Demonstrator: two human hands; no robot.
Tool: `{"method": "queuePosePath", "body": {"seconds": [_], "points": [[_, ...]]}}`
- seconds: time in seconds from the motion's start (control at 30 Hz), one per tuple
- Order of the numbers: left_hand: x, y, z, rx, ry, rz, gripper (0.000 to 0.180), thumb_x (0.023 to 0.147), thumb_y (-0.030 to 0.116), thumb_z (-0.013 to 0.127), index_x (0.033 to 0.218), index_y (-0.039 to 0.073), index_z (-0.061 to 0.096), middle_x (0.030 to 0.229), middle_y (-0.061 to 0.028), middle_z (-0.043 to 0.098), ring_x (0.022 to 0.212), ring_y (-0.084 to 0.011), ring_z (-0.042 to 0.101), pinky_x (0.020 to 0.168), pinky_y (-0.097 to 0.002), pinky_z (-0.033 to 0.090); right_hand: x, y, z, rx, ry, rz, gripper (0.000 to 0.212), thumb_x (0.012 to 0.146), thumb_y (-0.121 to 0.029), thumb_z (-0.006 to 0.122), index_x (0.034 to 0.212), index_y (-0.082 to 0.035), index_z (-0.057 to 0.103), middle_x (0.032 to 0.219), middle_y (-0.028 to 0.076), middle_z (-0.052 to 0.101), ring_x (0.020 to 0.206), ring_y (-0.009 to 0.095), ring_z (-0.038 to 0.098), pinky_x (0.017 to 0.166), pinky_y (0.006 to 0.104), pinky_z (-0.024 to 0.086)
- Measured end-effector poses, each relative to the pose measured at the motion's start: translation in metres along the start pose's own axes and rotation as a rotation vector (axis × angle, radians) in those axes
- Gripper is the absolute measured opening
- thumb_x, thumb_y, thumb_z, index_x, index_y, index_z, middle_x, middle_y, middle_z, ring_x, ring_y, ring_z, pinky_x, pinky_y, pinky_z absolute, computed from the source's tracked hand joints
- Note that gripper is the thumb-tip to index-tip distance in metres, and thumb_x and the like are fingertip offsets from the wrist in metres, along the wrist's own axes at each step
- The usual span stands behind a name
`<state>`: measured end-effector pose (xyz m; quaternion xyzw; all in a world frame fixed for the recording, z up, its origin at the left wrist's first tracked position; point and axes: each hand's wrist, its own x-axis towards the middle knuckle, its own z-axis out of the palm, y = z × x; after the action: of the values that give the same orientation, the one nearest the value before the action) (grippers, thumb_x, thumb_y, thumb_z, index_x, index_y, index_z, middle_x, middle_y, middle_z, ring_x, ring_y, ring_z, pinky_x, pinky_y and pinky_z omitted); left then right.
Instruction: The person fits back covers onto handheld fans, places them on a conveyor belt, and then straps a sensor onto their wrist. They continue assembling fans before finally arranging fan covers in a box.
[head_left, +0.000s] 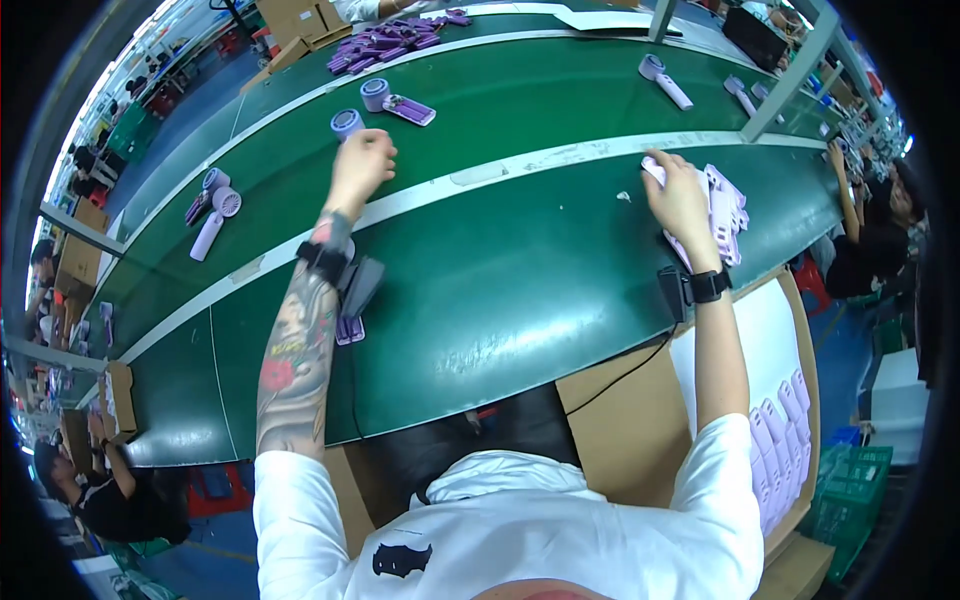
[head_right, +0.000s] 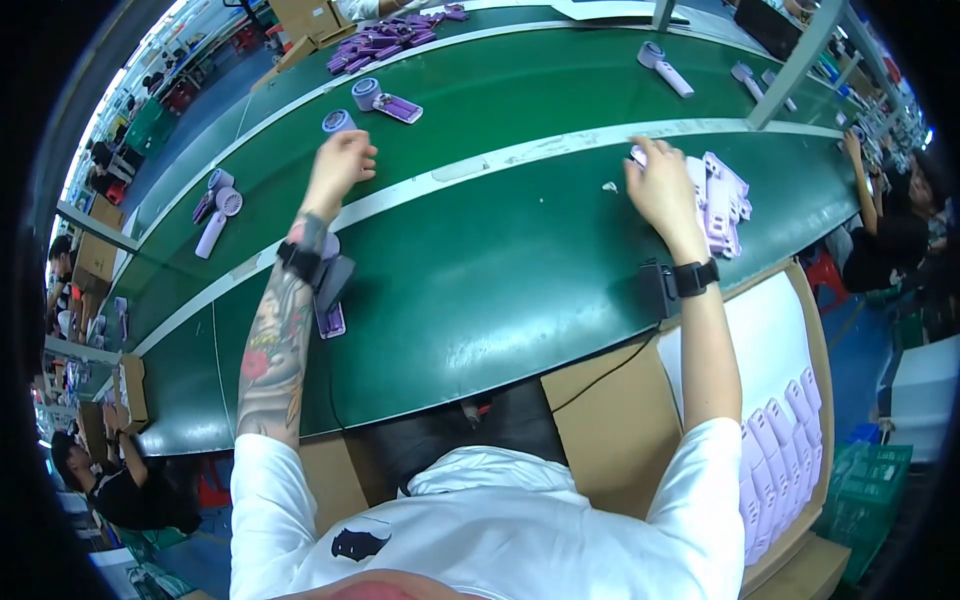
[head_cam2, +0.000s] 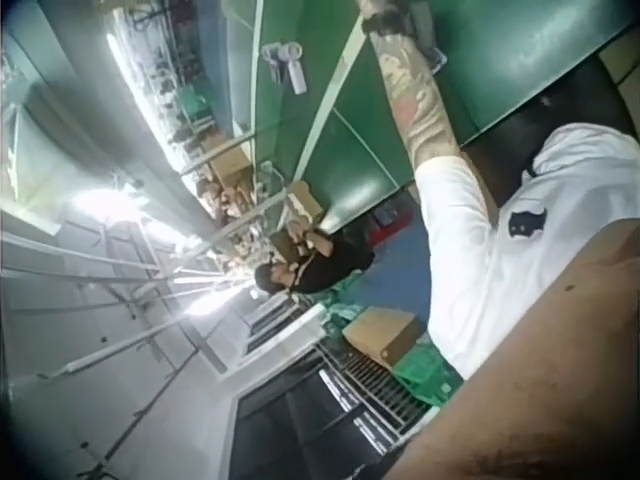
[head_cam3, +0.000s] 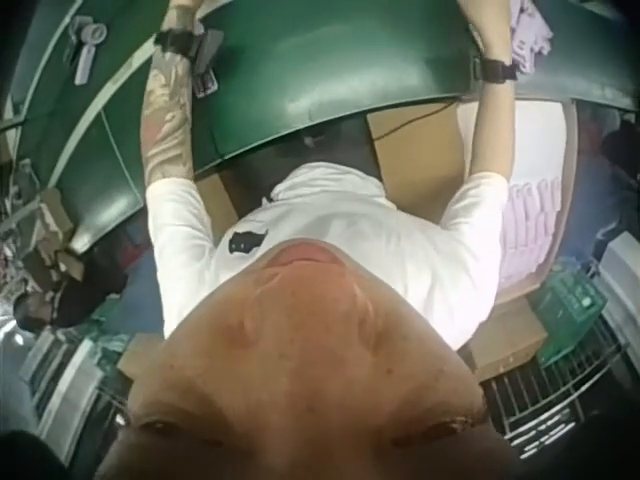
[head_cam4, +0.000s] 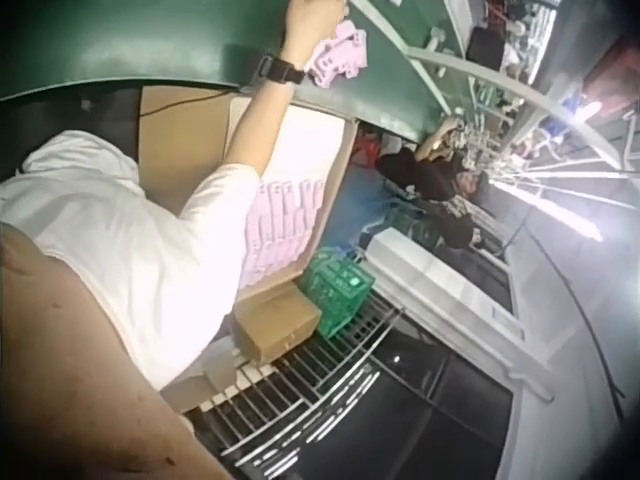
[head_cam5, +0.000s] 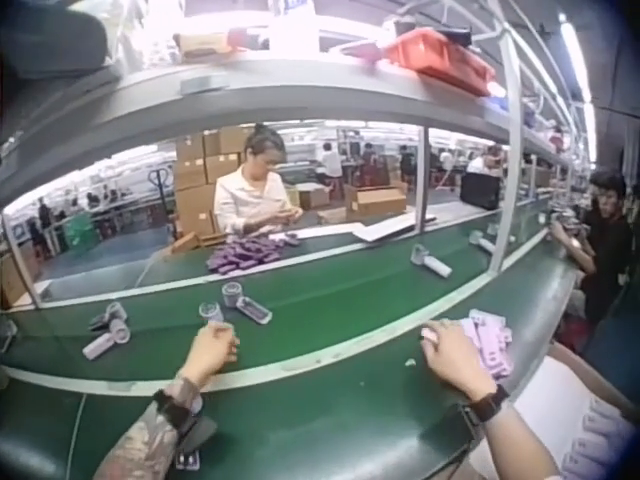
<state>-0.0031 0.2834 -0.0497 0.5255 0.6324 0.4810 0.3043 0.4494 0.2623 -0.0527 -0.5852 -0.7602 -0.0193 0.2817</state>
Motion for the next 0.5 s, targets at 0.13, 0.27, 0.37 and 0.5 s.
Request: {"method": "queuePosePath", "body": {"seconds": [0.13, 0.27, 0.37, 0.5], "points": [[0.069, -0.014, 0.061, 0.592, 0.044, 0.087, 0.061, 0.088, 0.043, 0.06, 0.124, -0.006, 0.057, 0.119, -0.0274, 0.064, 0.108, -0.0412, 0.063, 0.099, -0.0463, 0.048, 0.018, 0.037, 0.011, -0.463, -0.062, 0.048, 0.051, 0.087, -0.015, 0.065, 0.135, -0.006, 0.052, 0.118, 0.022, 0.062, 0.11, 0.037, 0.058, 0.093, 0.0431, 0.049], [0.125, -0.018, 0.11, 0.705, 0.083, -0.11, 0.072, 0.085, 0.05, 0.061, 0.128, -0.007, 0.053, 0.125, -0.0276, 0.06, 0.111, -0.0397, 0.062, 0.098, -0.0465, 0.048, 0.032, 0.067, 0.029, -0.505, -0.161, 0.123, 0.059, 0.085, -0.013, 0.065, 0.14, -0.006, 0.047, 0.118, 0.022, 0.062, 0.11, 0.039, 0.057, 0.094, 0.0435, 0.049], [0.158, -0.028, 0.135, 0.752, 0.327, -0.172, 0.079, 0.082, 0.054, 0.063, 0.13, -0.007, 0.051, 0.13, -0.0282, 0.056, 0.117, -0.0382, 0.059, 0.1, -0.0481, 0.047, 0.037, 0.076, 0.028, -0.44, -0.12, 0.125, 0.063, 0.084, -0.011, 0.066, 0.143, -0.005, 0.044, 0.114, 0.022, 0.062, 0.108, 0.039, 0.058, 0.093, 0.0432, 0.049], [0.198, -0.047, 0.118, 0.782, 0.331, -0.204, 0.069, 0.082, 0.049, 0.067, 0.122, -0.006, 0.055, 0.113, -0.0227, 0.064, 0.104, -0.033, 0.066, 0.086, -0.0454, 0.054, 0.04, 0.033, 0.001, -0.164, -0.048, 0.087, 0.07, 0.083, -0.01, 0.069, 0.146, -0.006, 0.039, 0.107, 0.019, 0.062, 0.097, 0.035, 0.061, 0.085, 0.0411, 0.05]]}}
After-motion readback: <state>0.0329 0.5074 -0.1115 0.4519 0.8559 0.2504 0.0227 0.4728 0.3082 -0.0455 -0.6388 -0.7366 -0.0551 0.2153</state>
